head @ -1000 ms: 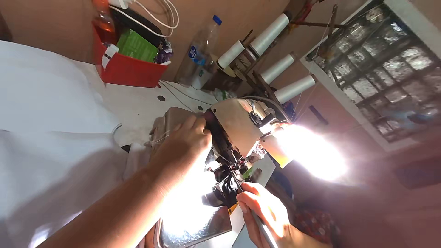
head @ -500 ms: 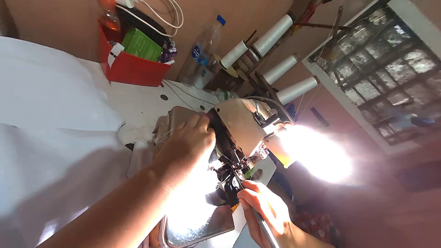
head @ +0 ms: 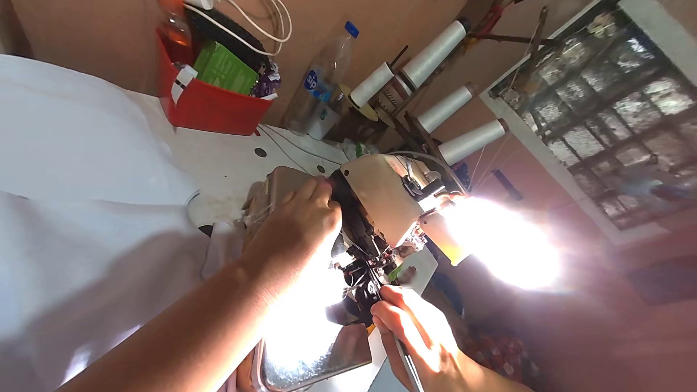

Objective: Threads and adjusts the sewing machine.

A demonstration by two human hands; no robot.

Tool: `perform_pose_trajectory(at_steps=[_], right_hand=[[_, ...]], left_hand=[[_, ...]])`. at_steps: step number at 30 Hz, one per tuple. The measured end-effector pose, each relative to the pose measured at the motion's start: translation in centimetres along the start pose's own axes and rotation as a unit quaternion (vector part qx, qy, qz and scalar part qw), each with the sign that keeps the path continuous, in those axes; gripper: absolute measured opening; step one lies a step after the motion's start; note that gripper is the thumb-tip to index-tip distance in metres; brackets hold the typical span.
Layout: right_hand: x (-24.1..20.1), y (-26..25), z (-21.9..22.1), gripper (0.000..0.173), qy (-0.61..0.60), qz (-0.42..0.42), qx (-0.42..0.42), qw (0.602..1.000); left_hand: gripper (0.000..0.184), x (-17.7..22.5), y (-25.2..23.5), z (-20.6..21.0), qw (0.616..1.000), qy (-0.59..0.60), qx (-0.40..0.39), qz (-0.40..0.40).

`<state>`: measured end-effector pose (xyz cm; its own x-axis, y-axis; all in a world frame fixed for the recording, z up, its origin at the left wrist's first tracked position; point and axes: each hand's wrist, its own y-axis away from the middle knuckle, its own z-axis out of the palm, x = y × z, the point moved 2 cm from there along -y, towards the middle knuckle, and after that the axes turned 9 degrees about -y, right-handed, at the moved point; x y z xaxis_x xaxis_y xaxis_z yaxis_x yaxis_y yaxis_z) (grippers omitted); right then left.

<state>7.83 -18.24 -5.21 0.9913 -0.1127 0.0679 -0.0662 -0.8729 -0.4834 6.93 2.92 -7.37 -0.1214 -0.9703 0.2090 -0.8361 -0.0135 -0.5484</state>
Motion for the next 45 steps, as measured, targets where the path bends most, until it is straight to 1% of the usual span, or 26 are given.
perform_pose_trajectory(at_steps=[11, 13, 15, 21, 28, 30, 31, 32, 34, 36, 37, 38, 39, 40, 41, 42, 43, 45], right_hand=[[-0.2, -0.4, 0.0, 0.012, 0.031, -0.008, -0.029, 0.999], [-0.2, -0.3, 0.0, 0.011, 0.032, -0.007, -0.029, 0.999], [-0.1, -0.1, 0.0, 0.011, 0.024, -0.008, -0.027, 0.999], [-0.1, 0.1, -0.3, 0.011, -0.005, 0.002, -0.026, 1.0], [0.0, 0.4, -0.3, 0.016, -0.016, 0.003, -0.012, 1.0], [-0.1, 0.6, -0.4, 0.015, -0.022, -0.005, -0.003, 1.0], [-0.2, 0.7, -0.5, 0.013, -0.029, -0.009, 0.0, 1.0], [-0.3, 0.8, -0.6, 0.011, -0.034, -0.014, 0.006, 0.999], [-0.5, 0.9, -0.4, 0.011, -0.04, -0.029, 0.017, 0.999], [-0.5, 0.9, -0.1, 0.011, -0.034, -0.042, 0.037, 0.998], [-0.5, 0.8, 0.1, 0.01, -0.034, -0.041, 0.053, 0.997], [-0.4, 0.6, 0.2, 0.009, -0.04, -0.031, 0.077, 0.996], [-0.4, 0.4, 0.4, 0.009, -0.046, -0.018, 0.1, 0.994], [-0.4, 0.1, 0.5, 0.009, -0.048, -0.005, 0.122, 0.991], [-0.5, -0.3, 0.6, 0.011, -0.054, 0.0, 0.138, 0.989], [-0.6, -0.7, 0.6, 0.013, -0.062, -0.004, 0.142, 0.988], [-0.6, -1.3, 0.6, 0.014, -0.072, -0.01, 0.144, 0.987], [-0.2, -2.9, 0.3, 0.01, -0.096, -0.014, 0.158, 0.983]], left_hand=[[0.006, 0.0, 0.0, 0.1, 1.0, 0.001, -0.009, -0.006], [0.008, 0.0, 0.0, 0.0, 1.0, 0.0, 0.0, -0.001], [0.009, 0.0, 0.1, 0.0, 1.0, -0.003, 0.005, 0.001], [0.008, 0.1, -0.1, -0.1, 1.0, -0.007, -0.015, -0.003], [0.009, 0.1, -0.1, -0.3, 0.999, -0.005, -0.032, -0.008], [0.007, 0.0, 0.0, -0.3, 1.0, 0.001, -0.003, -0.002], [0.006, 0.0, 0.0, -0.3, 1.0, 0.022, 0.019, 0.0], [0.01, 0.0, 0.0, -0.6, 0.998, 0.053, 0.018, -0.008], [0.019, -0.3, -0.2, -1.5, 0.991, 0.13, -0.008, -0.037], [0.012, -0.7, -0.3, -2.5, 0.98, 0.193, -0.025, -0.051], [0.019, -0.9, -0.2, -3.5, 0.97, 0.225, -0.071, -0.06], [0.031, -0.9, -0.1, -5.0, 0.946, 0.263, -0.175, -0.069], [0.04, -0.8, 0.0, -6.3, 0.903, 0.307, -0.293, -0.063], [0.043, -0.7, 0.2, -6.9, 0.863, 0.347, -0.364, -0.037], [0.039, -0.4, 0.4, -7.3, 0.844, 0.38, -0.379, -0.008], [0.035, 0.0, 0.5, -7.4, 0.847, 0.403, -0.348, 0.009], [0.029, 0.5, 0.6, -7.3, 0.857, 0.425, -0.293, 0.011], [0.023, 1.6, 0.5, -6.8, 0.869, 0.455, -0.197, -0.005]])
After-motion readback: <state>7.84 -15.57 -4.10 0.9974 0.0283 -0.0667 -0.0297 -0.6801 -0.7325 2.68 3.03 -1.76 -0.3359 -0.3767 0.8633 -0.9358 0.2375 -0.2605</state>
